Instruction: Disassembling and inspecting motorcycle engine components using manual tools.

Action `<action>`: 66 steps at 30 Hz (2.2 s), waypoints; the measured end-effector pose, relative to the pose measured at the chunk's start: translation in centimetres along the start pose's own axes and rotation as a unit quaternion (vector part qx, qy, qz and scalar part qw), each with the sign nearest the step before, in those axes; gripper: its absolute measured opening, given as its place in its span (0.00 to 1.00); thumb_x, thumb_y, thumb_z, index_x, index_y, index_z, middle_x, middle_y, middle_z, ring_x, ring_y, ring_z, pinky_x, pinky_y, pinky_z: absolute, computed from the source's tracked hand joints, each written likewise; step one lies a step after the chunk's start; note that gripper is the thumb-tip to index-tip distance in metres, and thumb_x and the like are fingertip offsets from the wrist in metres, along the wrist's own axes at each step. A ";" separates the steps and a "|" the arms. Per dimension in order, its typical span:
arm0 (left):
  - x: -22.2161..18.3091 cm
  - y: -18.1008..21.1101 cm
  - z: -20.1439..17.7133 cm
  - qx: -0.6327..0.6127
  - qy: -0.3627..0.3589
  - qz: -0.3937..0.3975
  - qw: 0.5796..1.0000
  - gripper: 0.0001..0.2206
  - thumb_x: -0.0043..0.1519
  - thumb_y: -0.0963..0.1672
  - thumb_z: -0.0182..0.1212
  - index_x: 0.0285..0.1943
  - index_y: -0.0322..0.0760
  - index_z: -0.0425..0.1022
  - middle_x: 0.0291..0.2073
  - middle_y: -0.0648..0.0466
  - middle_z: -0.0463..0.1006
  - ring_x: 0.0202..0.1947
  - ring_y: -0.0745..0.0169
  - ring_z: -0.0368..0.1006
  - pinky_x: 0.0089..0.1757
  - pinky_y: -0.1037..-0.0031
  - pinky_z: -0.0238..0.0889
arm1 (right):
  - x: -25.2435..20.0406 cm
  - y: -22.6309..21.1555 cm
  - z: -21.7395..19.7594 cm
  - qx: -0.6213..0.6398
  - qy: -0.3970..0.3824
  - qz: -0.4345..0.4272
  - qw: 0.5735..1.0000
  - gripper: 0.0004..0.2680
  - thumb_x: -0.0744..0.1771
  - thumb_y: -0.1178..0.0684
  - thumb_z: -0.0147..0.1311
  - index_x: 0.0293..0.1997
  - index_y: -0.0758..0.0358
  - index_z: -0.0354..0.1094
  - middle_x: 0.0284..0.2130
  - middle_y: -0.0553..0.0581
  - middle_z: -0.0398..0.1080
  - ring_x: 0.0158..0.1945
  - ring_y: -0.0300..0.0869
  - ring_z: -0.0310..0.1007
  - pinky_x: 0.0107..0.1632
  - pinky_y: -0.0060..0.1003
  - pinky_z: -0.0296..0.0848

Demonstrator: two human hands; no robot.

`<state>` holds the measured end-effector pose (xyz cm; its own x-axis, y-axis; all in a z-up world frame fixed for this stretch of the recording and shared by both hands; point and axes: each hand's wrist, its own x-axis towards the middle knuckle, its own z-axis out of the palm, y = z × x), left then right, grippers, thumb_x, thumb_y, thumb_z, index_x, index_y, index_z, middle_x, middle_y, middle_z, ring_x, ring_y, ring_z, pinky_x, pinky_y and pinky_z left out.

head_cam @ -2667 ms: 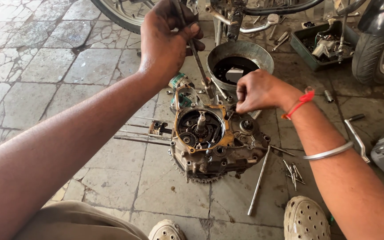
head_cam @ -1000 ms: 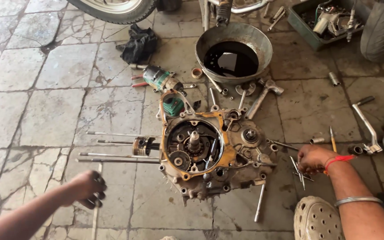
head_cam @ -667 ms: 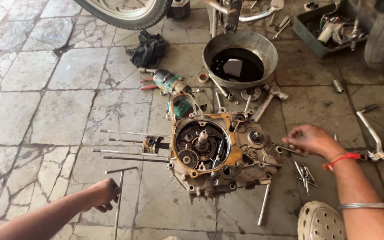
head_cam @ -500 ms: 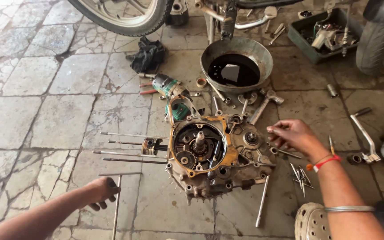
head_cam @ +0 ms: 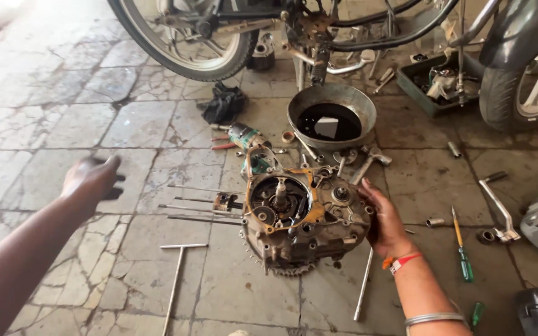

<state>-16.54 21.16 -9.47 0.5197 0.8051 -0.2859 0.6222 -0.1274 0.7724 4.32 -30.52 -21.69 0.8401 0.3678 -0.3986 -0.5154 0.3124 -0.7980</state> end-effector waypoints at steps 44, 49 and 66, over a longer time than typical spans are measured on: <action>-13.8 2.3 19.0 -0.636 0.222 -0.231 0.702 0.20 0.46 0.42 0.80 0.41 0.20 0.80 0.41 0.41 0.80 0.33 0.50 0.77 0.33 0.59 0.74 | -4.9 -0.8 4.2 0.088 -0.072 -0.022 0.993 0.10 0.67 0.49 0.56 0.46 0.65 0.73 0.39 0.57 0.77 0.40 0.45 0.77 0.47 0.41 0.76; -15.6 4.8 17.2 -0.641 0.209 -0.238 0.699 0.24 0.48 0.42 0.80 0.46 0.18 0.75 0.43 0.40 0.79 0.33 0.50 0.77 0.34 0.59 0.75 | -5.7 -2.7 4.7 0.081 -0.082 -0.063 0.991 0.09 0.67 0.50 0.56 0.45 0.66 0.73 0.39 0.58 0.77 0.40 0.46 0.77 0.47 0.42 0.77; -16.3 10.6 12.0 -0.758 -0.035 0.024 0.650 0.16 0.49 0.48 0.67 0.42 0.44 0.69 0.39 0.50 0.75 0.37 0.52 0.74 0.43 0.56 0.70 | -10.9 -5.5 7.9 0.173 -0.207 -0.347 0.898 0.14 0.74 0.46 0.46 0.56 0.70 0.68 0.60 0.65 0.70 0.63 0.49 0.70 0.70 0.47 0.65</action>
<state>-11.39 -0.29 -3.43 0.5758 0.7862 -0.2245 -0.6614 0.6093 0.4374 -3.33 -29.33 -9.36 0.8816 0.2511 0.3998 0.0264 0.8193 -0.5728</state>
